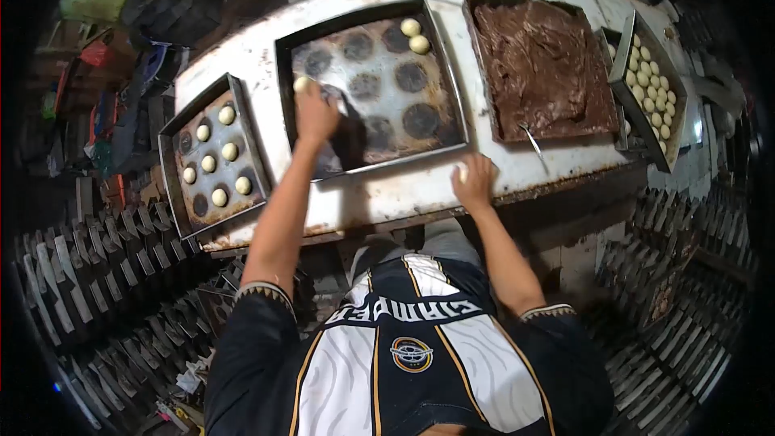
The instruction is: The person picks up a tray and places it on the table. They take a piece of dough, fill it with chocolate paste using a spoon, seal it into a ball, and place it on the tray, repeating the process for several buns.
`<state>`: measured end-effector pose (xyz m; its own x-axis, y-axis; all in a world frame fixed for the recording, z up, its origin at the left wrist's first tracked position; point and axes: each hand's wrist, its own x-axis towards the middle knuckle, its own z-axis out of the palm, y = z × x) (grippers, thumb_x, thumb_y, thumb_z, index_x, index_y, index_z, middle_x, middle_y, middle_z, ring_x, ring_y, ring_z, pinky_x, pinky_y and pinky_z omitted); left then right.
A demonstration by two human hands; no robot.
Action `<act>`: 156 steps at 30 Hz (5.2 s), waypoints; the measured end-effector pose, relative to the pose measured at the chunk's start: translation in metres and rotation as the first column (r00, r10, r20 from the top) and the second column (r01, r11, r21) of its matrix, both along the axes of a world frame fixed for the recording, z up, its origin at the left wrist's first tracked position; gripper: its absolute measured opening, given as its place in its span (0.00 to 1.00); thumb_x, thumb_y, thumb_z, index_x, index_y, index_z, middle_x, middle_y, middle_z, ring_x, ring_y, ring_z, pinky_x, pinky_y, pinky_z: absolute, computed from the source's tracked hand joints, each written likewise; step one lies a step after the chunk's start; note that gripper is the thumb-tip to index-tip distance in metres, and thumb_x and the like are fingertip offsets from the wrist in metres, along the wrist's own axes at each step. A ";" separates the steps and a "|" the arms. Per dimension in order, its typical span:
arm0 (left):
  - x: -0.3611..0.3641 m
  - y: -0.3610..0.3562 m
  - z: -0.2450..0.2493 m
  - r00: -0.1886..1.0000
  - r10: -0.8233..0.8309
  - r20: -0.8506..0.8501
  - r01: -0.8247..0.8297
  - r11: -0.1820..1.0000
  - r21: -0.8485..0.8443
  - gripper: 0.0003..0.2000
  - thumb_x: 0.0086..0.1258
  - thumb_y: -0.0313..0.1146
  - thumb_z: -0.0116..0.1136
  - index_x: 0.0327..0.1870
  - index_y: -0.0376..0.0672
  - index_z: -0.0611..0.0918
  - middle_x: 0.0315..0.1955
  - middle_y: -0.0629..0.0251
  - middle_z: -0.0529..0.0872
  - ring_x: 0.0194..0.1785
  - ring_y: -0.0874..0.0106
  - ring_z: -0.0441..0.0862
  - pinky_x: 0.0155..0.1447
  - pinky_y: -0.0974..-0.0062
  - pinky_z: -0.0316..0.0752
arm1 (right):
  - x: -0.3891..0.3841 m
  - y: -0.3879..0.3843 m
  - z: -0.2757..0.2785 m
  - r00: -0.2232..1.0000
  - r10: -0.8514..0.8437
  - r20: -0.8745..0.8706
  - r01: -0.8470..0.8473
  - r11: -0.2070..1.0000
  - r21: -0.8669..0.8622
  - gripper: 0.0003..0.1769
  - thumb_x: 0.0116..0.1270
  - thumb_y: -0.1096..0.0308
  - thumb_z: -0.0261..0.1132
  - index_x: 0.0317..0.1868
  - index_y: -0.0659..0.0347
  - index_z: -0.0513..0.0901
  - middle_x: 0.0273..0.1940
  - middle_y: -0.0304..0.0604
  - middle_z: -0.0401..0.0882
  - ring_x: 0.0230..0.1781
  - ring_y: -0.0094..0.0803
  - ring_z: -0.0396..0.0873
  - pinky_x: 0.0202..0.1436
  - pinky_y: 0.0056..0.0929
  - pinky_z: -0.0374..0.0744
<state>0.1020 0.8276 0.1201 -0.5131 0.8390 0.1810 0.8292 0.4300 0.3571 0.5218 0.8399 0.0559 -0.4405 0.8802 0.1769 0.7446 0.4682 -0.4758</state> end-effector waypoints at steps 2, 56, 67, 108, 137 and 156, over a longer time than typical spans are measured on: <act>-0.041 0.013 -0.014 0.973 -0.074 -0.218 0.068 0.997 -0.037 0.25 0.72 0.33 0.61 0.68 0.32 0.76 0.62 0.32 0.78 0.69 0.36 0.74 0.74 0.46 0.71 | -0.018 -0.020 -0.002 0.990 0.114 -0.088 -0.114 0.993 0.005 0.17 0.67 0.61 0.69 0.53 0.56 0.82 0.54 0.47 0.80 0.59 0.51 0.75 0.66 0.53 0.68; 0.025 -0.334 0.139 0.631 -0.098 0.770 -0.162 0.954 0.254 0.17 0.78 0.32 0.62 0.62 0.34 0.80 0.41 0.41 0.89 0.46 0.49 0.89 0.54 0.60 0.82 | -0.332 -0.214 0.166 0.558 0.118 -0.822 -0.787 0.388 -0.479 0.21 0.86 0.59 0.56 0.51 0.68 0.88 0.48 0.48 0.91 0.51 0.31 0.86 0.57 0.34 0.82; 0.118 -0.186 0.124 -0.053 -0.167 0.985 0.086 0.982 0.171 0.15 0.81 0.33 0.64 0.64 0.44 0.77 0.48 0.63 0.88 0.53 0.70 0.88 0.58 0.67 0.87 | 0.062 0.044 0.112 0.627 -0.756 -0.188 0.779 0.614 0.126 0.16 0.66 0.70 0.72 0.54 0.59 0.81 0.57 0.60 0.79 0.59 0.59 0.78 0.66 0.53 0.74; 0.239 -0.008 0.132 0.329 -0.119 0.937 -0.081 0.985 0.153 0.15 0.83 0.41 0.64 0.57 0.39 0.85 0.41 0.67 0.89 0.43 0.79 0.84 0.49 0.78 0.80 | 0.094 0.228 0.173 0.631 0.588 0.507 -0.383 0.804 -0.455 0.28 0.60 0.79 0.60 0.59 0.53 0.92 0.48 0.61 0.90 0.49 0.60 0.88 0.61 0.54 0.85; 0.260 0.040 0.198 -0.672 -0.047 0.739 -0.210 0.969 -0.130 0.42 0.80 0.66 0.46 0.63 0.23 0.77 0.54 0.43 0.87 0.57 0.55 0.89 0.69 0.62 0.84 | 0.045 0.091 0.226 0.926 0.377 -0.017 -0.345 0.865 0.364 0.25 0.64 0.79 0.63 0.59 0.48 0.91 0.29 0.39 0.67 0.28 0.36 0.76 0.29 0.36 0.77; 0.172 -0.100 0.207 0.081 -0.523 0.849 -0.038 0.849 0.527 0.25 0.69 0.20 0.61 0.69 0.36 0.74 0.53 0.62 0.87 0.55 0.72 0.87 0.58 0.74 0.82 | -0.045 -0.016 0.261 0.693 0.116 -0.712 -0.506 0.782 -0.364 0.40 0.67 0.60 0.80 0.75 0.58 0.73 0.70 0.49 0.68 0.61 0.37 0.78 0.61 0.35 0.81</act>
<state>0.2742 0.7279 0.3267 -0.2540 0.9671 0.0151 -0.3050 -0.0949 0.9476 0.4766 0.8235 0.3167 -0.6591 0.7455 0.0993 0.0341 0.1616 -0.9863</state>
